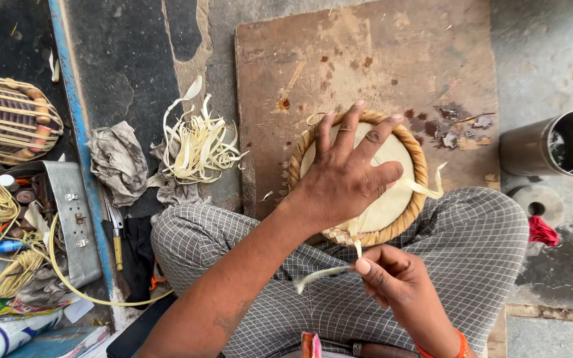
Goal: The person sits on the floor and repairs a small drum by threading a white strip through the rim using a metal tool. They repeatedly pull the strip through holes in the drum's edge and tighten it to secure the drumhead.
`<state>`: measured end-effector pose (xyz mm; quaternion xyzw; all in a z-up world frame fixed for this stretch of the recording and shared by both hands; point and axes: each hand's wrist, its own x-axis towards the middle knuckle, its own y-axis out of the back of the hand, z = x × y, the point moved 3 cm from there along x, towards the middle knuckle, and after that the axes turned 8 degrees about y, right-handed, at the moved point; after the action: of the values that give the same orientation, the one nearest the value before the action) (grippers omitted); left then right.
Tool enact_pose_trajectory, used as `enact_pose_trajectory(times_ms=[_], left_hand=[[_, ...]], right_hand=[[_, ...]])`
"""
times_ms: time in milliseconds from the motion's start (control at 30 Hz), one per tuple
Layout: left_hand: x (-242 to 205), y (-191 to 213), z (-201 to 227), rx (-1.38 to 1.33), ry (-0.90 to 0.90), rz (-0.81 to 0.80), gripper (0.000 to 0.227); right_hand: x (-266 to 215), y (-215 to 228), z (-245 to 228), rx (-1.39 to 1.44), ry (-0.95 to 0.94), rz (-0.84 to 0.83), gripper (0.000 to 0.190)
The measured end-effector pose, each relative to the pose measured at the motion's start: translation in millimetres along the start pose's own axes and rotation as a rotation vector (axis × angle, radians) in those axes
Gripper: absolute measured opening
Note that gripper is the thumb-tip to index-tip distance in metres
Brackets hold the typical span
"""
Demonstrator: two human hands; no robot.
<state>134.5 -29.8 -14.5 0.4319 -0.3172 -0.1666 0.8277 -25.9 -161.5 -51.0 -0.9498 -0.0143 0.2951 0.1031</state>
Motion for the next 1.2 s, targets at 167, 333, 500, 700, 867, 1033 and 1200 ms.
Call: enact_pose_trajectory(times_ms=[167, 333, 500, 700, 867, 1033, 1200], left_hand=[[-1, 1, -2, -0.001, 0.001, -0.029, 0.001], [0, 2, 1, -0.015, 0.001, -0.032, 0.004], [1, 1, 0, 0.019, -0.019, -0.01, 0.005], [-1, 2, -1, 0.017, -0.031, -0.004, 0.007], [6, 8, -1, 0.019, -0.039, 0.026, 0.005], [2, 29, 9, -0.133, -0.074, 0.056, 0.008], [-18, 49, 41, -0.389, -0.064, 0.038, 0.013]], right_hand=[[-7, 20, 44, 0.211, -0.089, -0.05, 0.029], [-25, 39, 44, 0.417, 0.037, -0.293, 0.025], [-19, 26, 2, 0.074, 0.131, -0.297, 0.031], [-8, 18, 15, 0.064, -0.006, -0.063, 0.032], [-11, 15, 3, -0.129, 0.195, -0.15, 0.032], [-24, 15, -64, -0.907, 0.737, 0.044, 0.025], [-12, -1, -100, -1.248, 1.028, 0.249, 0.047]])
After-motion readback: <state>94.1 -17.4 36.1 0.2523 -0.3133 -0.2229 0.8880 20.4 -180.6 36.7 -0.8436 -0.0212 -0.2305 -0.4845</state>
